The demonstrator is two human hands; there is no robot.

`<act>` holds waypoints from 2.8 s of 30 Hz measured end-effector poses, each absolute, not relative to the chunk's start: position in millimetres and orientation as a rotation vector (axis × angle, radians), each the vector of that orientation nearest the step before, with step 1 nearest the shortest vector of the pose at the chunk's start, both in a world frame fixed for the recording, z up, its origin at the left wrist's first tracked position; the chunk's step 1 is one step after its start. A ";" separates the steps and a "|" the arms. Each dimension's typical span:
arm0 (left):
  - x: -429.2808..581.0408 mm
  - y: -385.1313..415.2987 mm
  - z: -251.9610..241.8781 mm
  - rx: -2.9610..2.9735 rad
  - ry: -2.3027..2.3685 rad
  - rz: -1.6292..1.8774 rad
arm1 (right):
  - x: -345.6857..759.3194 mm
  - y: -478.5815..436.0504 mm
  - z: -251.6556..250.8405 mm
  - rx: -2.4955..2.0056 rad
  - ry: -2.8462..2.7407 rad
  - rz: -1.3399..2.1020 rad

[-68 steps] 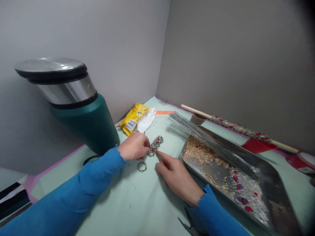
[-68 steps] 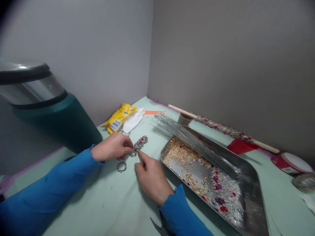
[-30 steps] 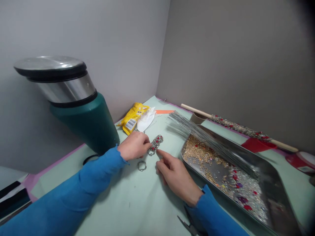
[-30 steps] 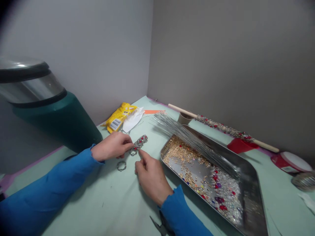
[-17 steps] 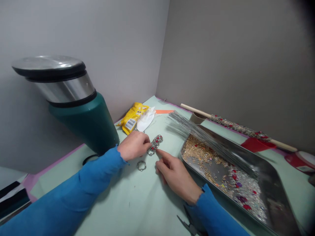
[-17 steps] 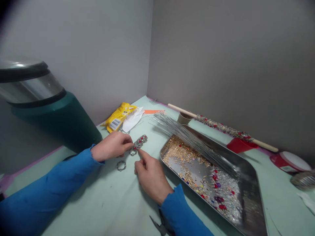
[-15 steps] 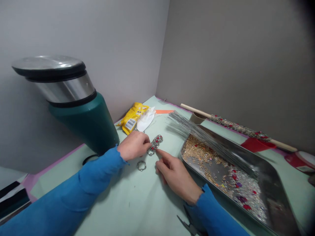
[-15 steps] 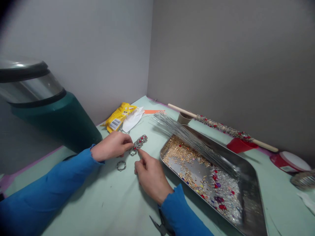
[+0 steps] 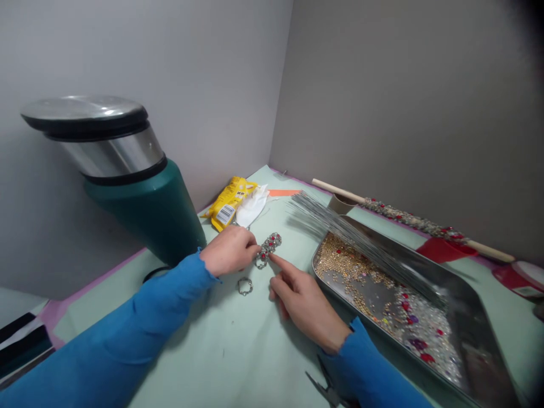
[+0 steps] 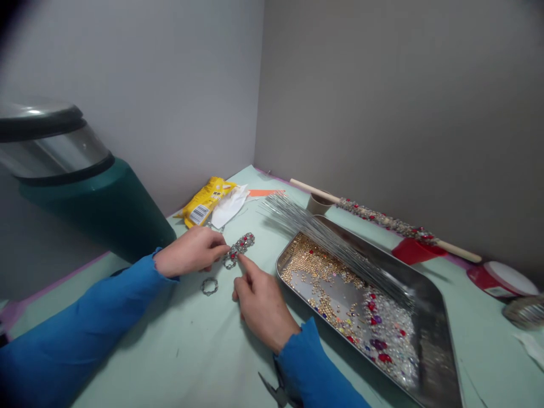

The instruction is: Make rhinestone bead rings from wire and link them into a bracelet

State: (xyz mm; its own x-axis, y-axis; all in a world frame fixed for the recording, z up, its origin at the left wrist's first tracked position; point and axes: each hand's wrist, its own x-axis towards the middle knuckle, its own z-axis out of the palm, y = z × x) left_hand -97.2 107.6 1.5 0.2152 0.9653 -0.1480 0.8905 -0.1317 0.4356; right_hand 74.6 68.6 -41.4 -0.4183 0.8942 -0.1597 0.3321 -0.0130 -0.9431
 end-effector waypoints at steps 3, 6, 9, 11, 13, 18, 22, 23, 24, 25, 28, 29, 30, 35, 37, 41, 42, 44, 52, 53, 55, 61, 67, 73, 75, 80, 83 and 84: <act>-100.7 108.1 2.7 2.059 1.698 0.221 | 73.6 66.9 -42.1 -1.325 -1.760 1.385; -102.1 107.9 1.7 2.041 1.669 0.176 | 73.6 64.8 -43.6 -1.344 -1.809 1.292; -100.8 108.1 -1.7 2.075 1.670 0.150 | 74.1 63.9 -42.7 -1.334 -1.866 1.264; -99.6 108.8 -4.5 2.116 1.682 0.157 | 74.3 64.0 -40.9 -1.332 -1.891 1.260; -98.8 109.4 -6.7 2.143 1.698 0.160 | 74.3 64.4 -39.2 -1.328 -1.907 1.260; -98.5 108.1 -5.2 2.112 1.716 0.146 | 74.9 64.1 -38.9 -1.327 -1.917 1.261; -100.0 107.9 -3.5 2.125 1.707 0.169 | 74.8 64.1 -40.0 -1.318 -1.911 1.256; -100.4 108.1 -4.0 2.137 1.700 0.165 | 74.6 64.2 -40.0 -1.326 -1.906 1.260; -100.5 108.3 -4.8 2.151 1.693 0.155 | 74.3 64.4 -39.8 -1.336 -1.902 1.262; -100.5 108.4 -5.7 2.166 1.689 0.142 | 74.1 64.6 -39.6 -1.345 -1.900 1.260; -99.1 107.4 -8.2 2.206 1.684 0.095 | 73.9 64.9 -38.4 -1.337 -1.924 1.238; -98.5 106.8 -8.5 2.214 1.689 0.089 | 74.0 64.8 -38.0 -1.325 -1.935 1.237; -98.0 106.3 -8.4 2.218 1.696 0.087 | 74.1 64.6 -37.8 -1.315 -1.941 1.242; -98.6 106.0 -5.4 2.208 1.684 0.207 | 74.0 63.2 -39.1 -1.319 -1.896 1.261; -99.0 106.7 -5.6 2.196 1.682 0.288 | 73.7 63.1 -40.0 -1.314 -1.868 1.256; -97.8 107.4 -10.7 2.181 1.692 0.334 | 73.7 63.8 -40.6 -1.321 -1.810 1.289; -97.3 107.3 -12.2 2.182 1.695 0.339 | 73.9 64.1 -40.6 -1.322 -1.805 1.299; -96.2 107.0 -14.2 2.176 1.711 0.346 | 74.2 64.6 -40.8 -1.314 -1.807 1.309; -95.7 105.5 -12.2 2.080 1.693 0.325 | 74.2 66.6 -39.9 -1.285 -1.872 1.298; -95.6 105.5 -12.0 2.073 1.686 0.322 | 74.3 66.9 -39.9 -1.282 -1.875 1.295; -95.5 105.4 -11.7 2.064 1.682 0.317 | 74.5 67.4 -40.6 -1.267 -1.874 1.297; -94.9 105.5 -10.5 2.057 1.679 0.300 | 74.6 66.7 -41.5 -1.266 -1.833 1.348; -97.6 106.2 -10.8 2.051 1.670 0.276 | 74.8 64.4 -39.4 -1.343 -1.832 1.283; -96.1 104.2 -9.2 2.066 1.676 0.291 | 71.8 56.6 -40.1 -1.351 -2.043 0.949; -94.6 103.2 -7.6 2.043 1.686 0.302 | 68.8 52.6 -39.2 -1.335 -2.130 0.820; -96.0 104.2 -3.7 2.023 1.691 0.297 | 59.6 45.3 -39.5 -1.271 -2.316 0.552; -97.7 105.5 -2.7 2.036 1.698 0.322 | 54.8 42.8 -42.7 -1.270 -2.454 0.370; -97.9 105.6 -2.3 2.042 1.696 0.329 | 53.7 42.1 -43.7 -1.272 -2.490 0.329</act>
